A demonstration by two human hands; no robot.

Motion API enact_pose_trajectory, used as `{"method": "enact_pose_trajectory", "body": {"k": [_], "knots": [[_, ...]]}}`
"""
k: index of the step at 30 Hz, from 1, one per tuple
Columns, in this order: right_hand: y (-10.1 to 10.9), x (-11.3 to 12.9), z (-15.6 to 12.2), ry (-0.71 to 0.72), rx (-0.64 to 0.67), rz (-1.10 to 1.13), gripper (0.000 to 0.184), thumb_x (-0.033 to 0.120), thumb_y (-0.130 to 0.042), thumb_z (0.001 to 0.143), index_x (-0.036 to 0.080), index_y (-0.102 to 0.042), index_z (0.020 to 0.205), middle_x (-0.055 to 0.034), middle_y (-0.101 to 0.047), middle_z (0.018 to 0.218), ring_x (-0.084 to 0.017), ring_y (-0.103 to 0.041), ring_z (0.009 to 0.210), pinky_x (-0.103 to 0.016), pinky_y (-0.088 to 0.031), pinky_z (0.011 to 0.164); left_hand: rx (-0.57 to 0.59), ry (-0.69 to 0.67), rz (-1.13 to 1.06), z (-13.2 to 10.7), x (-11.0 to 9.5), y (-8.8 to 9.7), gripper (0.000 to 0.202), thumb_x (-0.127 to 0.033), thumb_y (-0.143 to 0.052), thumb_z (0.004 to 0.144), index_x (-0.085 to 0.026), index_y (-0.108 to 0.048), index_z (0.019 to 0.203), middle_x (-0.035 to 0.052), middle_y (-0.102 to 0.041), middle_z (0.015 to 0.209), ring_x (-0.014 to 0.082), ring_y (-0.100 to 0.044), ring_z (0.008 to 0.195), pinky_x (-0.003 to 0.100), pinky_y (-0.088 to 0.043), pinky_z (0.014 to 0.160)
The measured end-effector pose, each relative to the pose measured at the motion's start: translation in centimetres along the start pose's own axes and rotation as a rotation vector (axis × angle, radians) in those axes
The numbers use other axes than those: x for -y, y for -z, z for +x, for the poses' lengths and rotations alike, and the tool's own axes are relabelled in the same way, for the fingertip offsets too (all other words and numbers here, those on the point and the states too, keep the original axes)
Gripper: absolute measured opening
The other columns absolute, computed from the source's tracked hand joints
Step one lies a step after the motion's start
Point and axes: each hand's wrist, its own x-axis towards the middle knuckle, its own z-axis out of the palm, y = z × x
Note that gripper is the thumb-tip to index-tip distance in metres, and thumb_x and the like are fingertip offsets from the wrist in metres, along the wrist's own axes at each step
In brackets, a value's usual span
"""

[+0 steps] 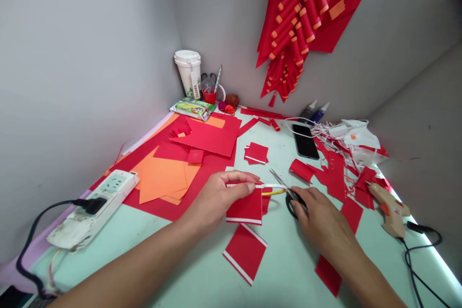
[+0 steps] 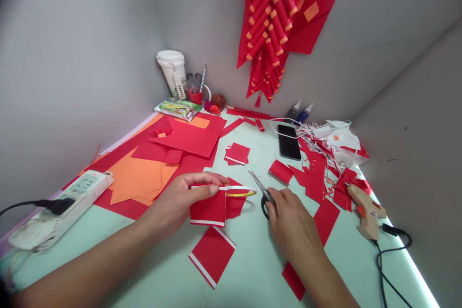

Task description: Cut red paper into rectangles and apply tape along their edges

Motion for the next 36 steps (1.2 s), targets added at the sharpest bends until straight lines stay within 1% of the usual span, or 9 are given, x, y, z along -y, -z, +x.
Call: {"method": "enact_pose_trajectory", "body": {"k": [5, 9, 11, 15, 17, 20, 23, 27, 36], "knots": [[0.3, 0.2, -0.4, -0.001, 0.049, -0.087, 0.036, 0.022, -0.047, 0.090, 0.017, -0.059, 0.124, -0.0106, -0.062, 0.097, -0.029, -0.059, 0.093, -0.037, -0.048, 0.068, -0.034, 0.040, -0.100, 0.3, 0.0, -0.1, 0.018, -0.028, -0.079, 0.072, -0.016, -0.073, 0.085, 0.0066, -0.069, 0.110, 0.0162, -0.067, 0.080, 0.026, -0.052, 0.072], [0.6, -0.3, -0.1, -0.100, 0.068, 0.078, 0.036, 0.026, -0.049, 0.088, 0.021, -0.059, 0.123, -0.0090, -0.062, 0.099, -0.027, -0.061, 0.088, -0.036, -0.048, 0.066, -0.048, 0.076, -0.158, 0.3, -0.1, -0.1, 0.024, -0.029, -0.082, 0.069, -0.016, -0.073, 0.087, 0.0067, -0.072, 0.093, 0.0166, -0.068, 0.076, 0.026, -0.054, 0.067], [1.0, -0.4, 0.1, -0.175, 0.068, 0.311, 0.038, 0.032, -0.052, 0.086, 0.024, -0.058, 0.123, -0.0076, -0.062, 0.100, -0.025, -0.062, 0.084, -0.035, -0.049, 0.067, -0.073, 0.077, -0.186, 0.4, -0.1, 0.1, 0.026, -0.028, -0.082, 0.070, -0.016, -0.072, 0.091, 0.0062, -0.073, 0.086, 0.0160, -0.068, 0.074, 0.024, -0.054, 0.066], [2.3, 0.7, -0.3, -0.285, 0.103, 0.992, 0.045, 0.043, -0.056, 0.087, 0.029, -0.051, 0.130, -0.0044, -0.059, 0.096, -0.019, -0.063, 0.080, -0.028, -0.049, 0.062, -0.103, 0.051, -0.258, 0.7, -0.1, 0.2, 0.024, -0.025, -0.080, 0.072, -0.014, -0.072, 0.092, 0.0071, -0.073, 0.085, 0.0155, -0.068, 0.075, 0.023, -0.054, 0.068], [2.7, 1.7, -0.9, -0.292, 0.196, 1.252, 0.051, 0.044, -0.065, 0.082, 0.029, -0.052, 0.129, -0.0040, -0.061, 0.093, -0.018, -0.063, 0.077, -0.026, -0.047, 0.060, -0.120, 0.026, -0.278, 0.8, -0.2, 0.3, 0.024, -0.025, -0.079, 0.073, -0.013, -0.072, 0.092, 0.0079, -0.073, 0.086, 0.0164, -0.068, 0.076, 0.024, -0.055, 0.071], [2.7, 3.2, -1.9, -0.308, 0.342, 1.487, 0.056, 0.046, -0.074, 0.075, 0.028, -0.058, 0.125, -0.0053, -0.065, 0.093, -0.017, -0.062, 0.072, -0.025, -0.045, 0.058, -0.164, -0.008, -0.298, 0.7, -0.3, 0.3, 0.024, -0.025, -0.077, 0.074, -0.013, -0.070, 0.093, 0.0088, -0.073, 0.086, 0.0180, -0.068, 0.076, 0.028, -0.055, 0.073], [2.1, 4.1, -2.6, -0.295, 0.447, 1.553, 0.049, 0.048, -0.072, 0.077, 0.029, -0.063, 0.121, -0.0050, -0.066, 0.090, -0.016, -0.061, 0.072, -0.025, -0.045, 0.060, -0.177, -0.032, -0.321, 0.6, -0.4, 0.3, 0.023, -0.024, -0.076, 0.075, -0.013, -0.069, 0.093, 0.0092, -0.072, 0.086, 0.0184, -0.068, 0.076, 0.030, -0.055, 0.074], [1.2, 4.5, -2.6, -0.229, 0.575, 1.556, 0.041, 0.044, -0.072, 0.079, 0.034, -0.066, 0.118, -0.0029, -0.066, 0.094, -0.014, -0.063, 0.072, -0.025, -0.047, 0.067, -0.175, -0.047, -0.332, 0.6, -0.4, 0.2, 0.022, -0.024, -0.077, 0.074, -0.013, -0.069, 0.091, 0.0068, -0.072, 0.082, 0.0154, -0.067, 0.072, 0.026, -0.053, 0.071], [0.9, 5.3, -2.6, -0.252, 0.527, 1.613, 0.045, 0.044, -0.076, 0.075, 0.032, -0.067, 0.117, -0.0029, -0.066, 0.088, -0.016, -0.062, 0.071, -0.031, -0.050, 0.073, -0.158, 0.008, -0.313, 0.3, 0.3, -0.7, 0.019, -0.023, -0.079, 0.071, -0.014, -0.068, 0.084, 0.0033, -0.069, 0.077, 0.0125, -0.064, 0.067, 0.023, -0.050, 0.064]]}}
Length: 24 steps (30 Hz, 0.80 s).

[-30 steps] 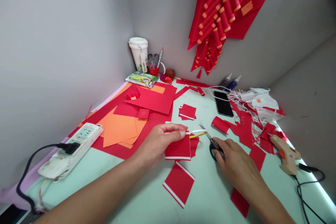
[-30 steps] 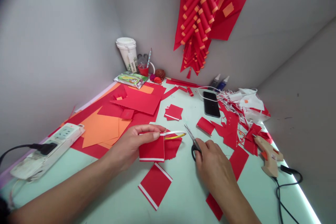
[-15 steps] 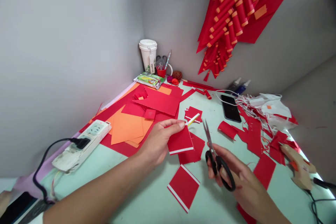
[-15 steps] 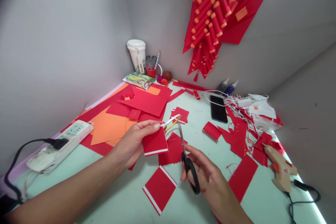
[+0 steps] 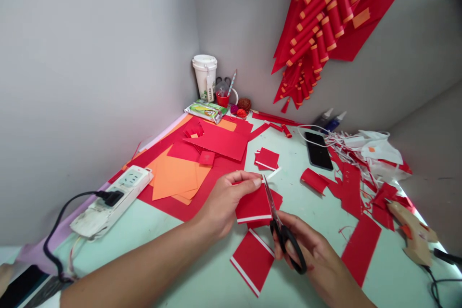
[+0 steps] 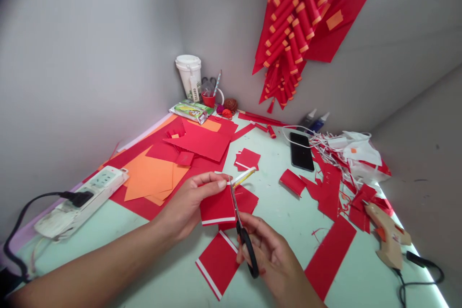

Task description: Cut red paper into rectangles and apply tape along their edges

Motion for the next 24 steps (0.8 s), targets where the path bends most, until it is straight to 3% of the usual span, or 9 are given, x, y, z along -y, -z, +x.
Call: {"method": "enact_pose_trajectory", "body": {"k": [4, 17, 24], "knots": [[-0.5, 0.2, -0.2, -0.003, -0.081, -0.025, 0.046, 0.046, -0.075, 0.075, 0.031, -0.068, 0.118, -0.0044, -0.067, 0.089, -0.017, -0.063, 0.070, -0.032, -0.050, 0.073, 0.007, 0.005, -0.004, -0.2, 0.4, -0.3, 0.018, -0.023, -0.080, 0.069, -0.015, -0.067, 0.079, 0.0028, -0.069, 0.080, 0.0122, -0.063, 0.067, 0.023, -0.049, 0.065], [-1.2, -0.4, -0.1, 0.052, -0.143, -0.022, 0.047, 0.053, -0.073, 0.075, 0.028, -0.069, 0.115, -0.0041, -0.067, 0.083, -0.015, -0.060, 0.063, -0.031, -0.048, 0.065, 0.023, -0.012, -0.012, -0.2, 0.8, -0.3, 0.015, -0.022, -0.078, 0.072, -0.015, -0.066, 0.077, 0.0038, -0.070, 0.088, 0.0115, -0.064, 0.070, 0.022, -0.049, 0.067], [-0.2, -1.0, 0.1, 0.068, -0.009, 0.018, 0.043, 0.046, -0.071, 0.081, 0.031, -0.066, 0.121, -0.0043, -0.067, 0.086, -0.016, -0.061, 0.066, -0.029, -0.044, 0.063, 0.031, -0.012, -0.036, -0.4, 0.6, -0.5, 0.017, -0.023, -0.080, 0.069, -0.015, -0.067, 0.076, 0.0044, -0.071, 0.084, 0.0131, -0.065, 0.071, 0.024, -0.049, 0.071]]}}
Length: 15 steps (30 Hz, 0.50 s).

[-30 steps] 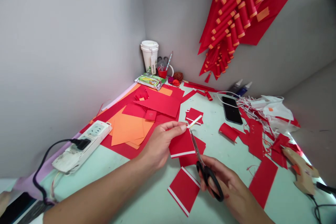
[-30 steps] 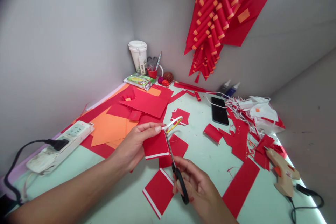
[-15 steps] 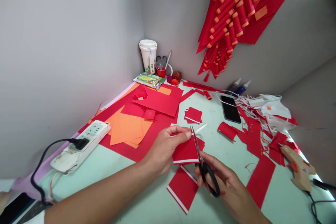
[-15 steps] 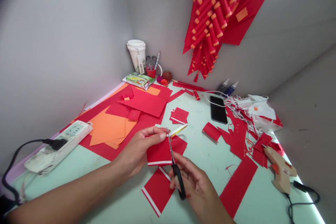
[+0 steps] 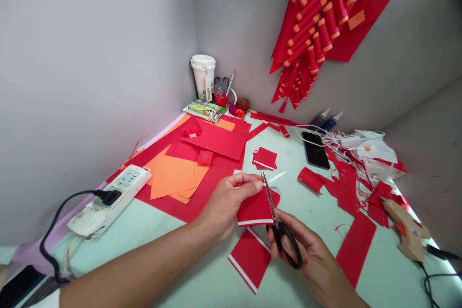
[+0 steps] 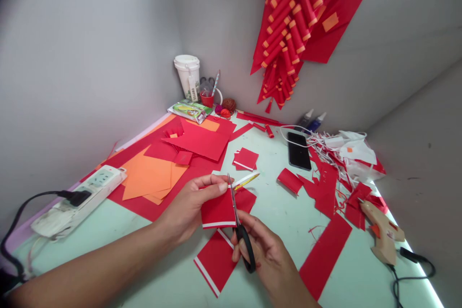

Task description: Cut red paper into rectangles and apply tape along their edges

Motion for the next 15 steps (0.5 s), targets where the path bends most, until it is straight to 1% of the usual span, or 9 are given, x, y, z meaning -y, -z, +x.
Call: {"method": "enact_pose_trajectory", "body": {"k": [5, 9, 15], "knots": [[0.06, -0.09, -0.19, 0.003, 0.000, 0.020, 0.043, 0.046, -0.071, 0.081, 0.032, -0.066, 0.121, -0.0043, -0.067, 0.086, -0.015, -0.061, 0.065, -0.026, -0.040, 0.057, 0.007, -0.006, 0.004, 0.04, 0.02, 0.09, 0.018, -0.023, -0.081, 0.068, -0.015, -0.067, 0.076, 0.0044, -0.071, 0.084, 0.0143, -0.066, 0.073, 0.026, -0.049, 0.074], [-0.03, -0.10, -0.11, -0.005, 0.012, 0.058, 0.039, 0.044, -0.072, 0.081, 0.037, -0.067, 0.119, -0.0030, -0.068, 0.087, -0.013, -0.061, 0.065, -0.024, -0.038, 0.056, 0.018, -0.013, 0.003, 0.13, 0.06, 0.19, 0.018, -0.024, -0.081, 0.068, -0.015, -0.068, 0.076, 0.0045, -0.071, 0.085, 0.0149, -0.067, 0.074, 0.026, -0.048, 0.076], [0.05, -0.14, 0.02, -0.020, 0.029, 0.089, 0.039, 0.044, -0.072, 0.081, 0.037, -0.067, 0.119, -0.0032, -0.068, 0.087, -0.013, -0.061, 0.065, -0.024, -0.037, 0.055, 0.019, -0.002, 0.004, 0.02, -0.13, 0.02, 0.017, -0.023, -0.081, 0.069, -0.015, -0.067, 0.076, 0.0041, -0.070, 0.088, 0.0126, -0.065, 0.073, 0.024, -0.049, 0.072]]}}
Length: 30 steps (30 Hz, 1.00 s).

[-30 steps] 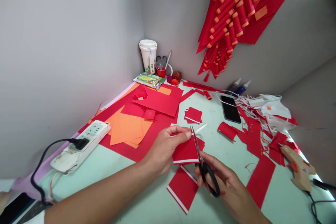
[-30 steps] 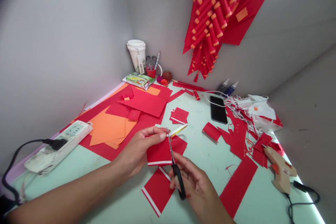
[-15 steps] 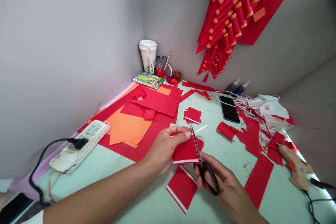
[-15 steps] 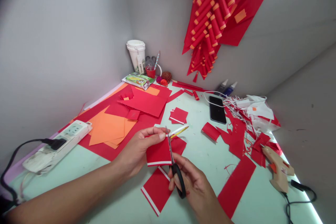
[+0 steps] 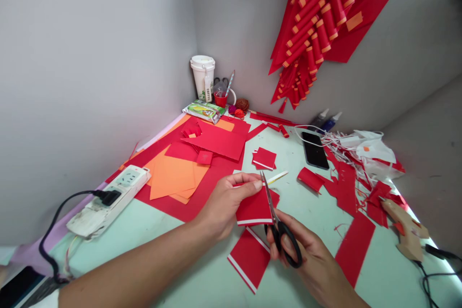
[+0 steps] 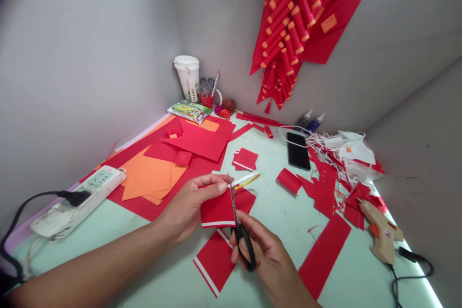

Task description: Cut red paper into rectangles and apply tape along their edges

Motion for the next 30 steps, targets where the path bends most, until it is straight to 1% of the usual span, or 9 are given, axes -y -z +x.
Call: {"method": "enact_pose_trajectory", "body": {"k": [4, 8, 11, 16, 19, 22, 26, 28, 30], "knots": [[-0.2, 0.4, -0.1, 0.022, 0.019, -0.040, 0.041, 0.047, -0.071, 0.081, 0.034, -0.067, 0.119, -0.0041, -0.067, 0.086, -0.014, -0.061, 0.066, -0.027, -0.040, 0.059, 0.018, -0.005, 0.000, -0.2, -0.2, -0.2, 0.016, -0.022, -0.081, 0.069, -0.015, -0.067, 0.073, 0.0041, -0.070, 0.091, 0.0122, -0.065, 0.072, 0.023, -0.049, 0.071], [-0.6, 0.7, -0.2, 0.017, -0.044, -0.065, 0.047, 0.051, -0.072, 0.077, 0.031, -0.067, 0.119, -0.0047, -0.067, 0.086, -0.016, -0.061, 0.067, -0.029, -0.042, 0.062, 0.005, -0.011, 0.005, -0.2, -0.1, -0.2, 0.018, -0.023, -0.082, 0.067, -0.015, -0.067, 0.072, 0.0043, -0.070, 0.095, 0.0134, -0.065, 0.074, 0.025, -0.049, 0.073], [-0.8, 0.8, -0.3, 0.017, -0.063, -0.076, 0.050, 0.053, -0.073, 0.075, 0.028, -0.067, 0.119, -0.0051, -0.066, 0.084, -0.017, -0.060, 0.067, -0.030, -0.043, 0.064, 0.012, -0.001, 0.009, -0.1, -0.1, -0.1, 0.018, -0.024, -0.082, 0.067, -0.016, -0.067, 0.073, 0.0043, -0.071, 0.091, 0.0136, -0.065, 0.073, 0.025, -0.049, 0.073], [-1.2, 0.7, -0.3, 0.016, -0.115, 0.001, 0.049, 0.050, -0.078, 0.072, 0.028, -0.070, 0.114, -0.0037, -0.066, 0.082, -0.015, -0.059, 0.064, -0.030, -0.043, 0.065, 0.031, -0.003, 0.011, 0.0, -0.1, 0.0, 0.014, -0.022, -0.079, 0.071, -0.015, -0.067, 0.073, 0.0032, -0.070, 0.088, 0.0121, -0.065, 0.073, 0.023, -0.050, 0.070], [-1.4, 0.6, -0.4, 0.006, -0.122, 0.049, 0.046, 0.050, -0.079, 0.071, 0.030, -0.072, 0.112, -0.0025, -0.066, 0.080, -0.014, -0.059, 0.062, -0.029, -0.042, 0.065, 0.031, -0.002, 0.008, -0.1, -0.2, 0.0, 0.013, -0.020, -0.078, 0.072, -0.015, -0.066, 0.074, 0.0028, -0.069, 0.087, 0.0109, -0.064, 0.072, 0.021, -0.050, 0.069], [-1.5, 0.7, -0.5, -0.009, -0.112, 0.083, 0.045, 0.049, -0.080, 0.070, 0.033, -0.072, 0.111, -0.0019, -0.067, 0.080, -0.013, -0.059, 0.062, -0.029, -0.042, 0.066, 0.041, 0.006, 0.001, -0.1, -0.2, 0.0, 0.013, -0.020, -0.077, 0.073, -0.014, -0.066, 0.076, 0.0029, -0.068, 0.084, 0.0105, -0.064, 0.070, 0.021, -0.051, 0.068], [-1.4, 0.8, -0.6, -0.026, -0.078, 0.117, 0.046, 0.049, -0.080, 0.069, 0.034, -0.072, 0.112, -0.0021, -0.067, 0.081, -0.013, -0.058, 0.061, -0.029, -0.040, 0.063, 0.037, 0.024, 0.004, -0.1, 0.0, 0.0, 0.016, -0.020, -0.076, 0.075, -0.013, -0.067, 0.086, 0.0041, -0.068, 0.082, 0.0123, -0.065, 0.071, 0.022, -0.052, 0.069], [-1.1, 0.8, -0.5, -0.031, -0.051, 0.118, 0.045, 0.049, -0.079, 0.071, 0.035, -0.071, 0.113, -0.0018, -0.067, 0.081, -0.012, -0.057, 0.061, -0.028, -0.040, 0.062, 0.038, 0.026, 0.006, 0.0, 0.1, 0.0, 0.017, -0.020, -0.076, 0.075, -0.013, -0.067, 0.088, 0.0047, -0.068, 0.083, 0.0128, -0.065, 0.072, 0.023, -0.053, 0.070], [-0.6, 0.6, -0.4, -0.027, 0.006, 0.093, 0.045, 0.049, -0.077, 0.074, 0.035, -0.069, 0.117, -0.0027, -0.068, 0.085, -0.013, -0.059, 0.065, -0.027, -0.039, 0.063, 0.043, 0.021, 0.002, 0.0, 0.0, 0.0, 0.017, -0.019, -0.076, 0.075, -0.012, -0.067, 0.087, 0.0051, -0.068, 0.085, 0.0130, -0.066, 0.073, 0.023, -0.053, 0.071]]}}
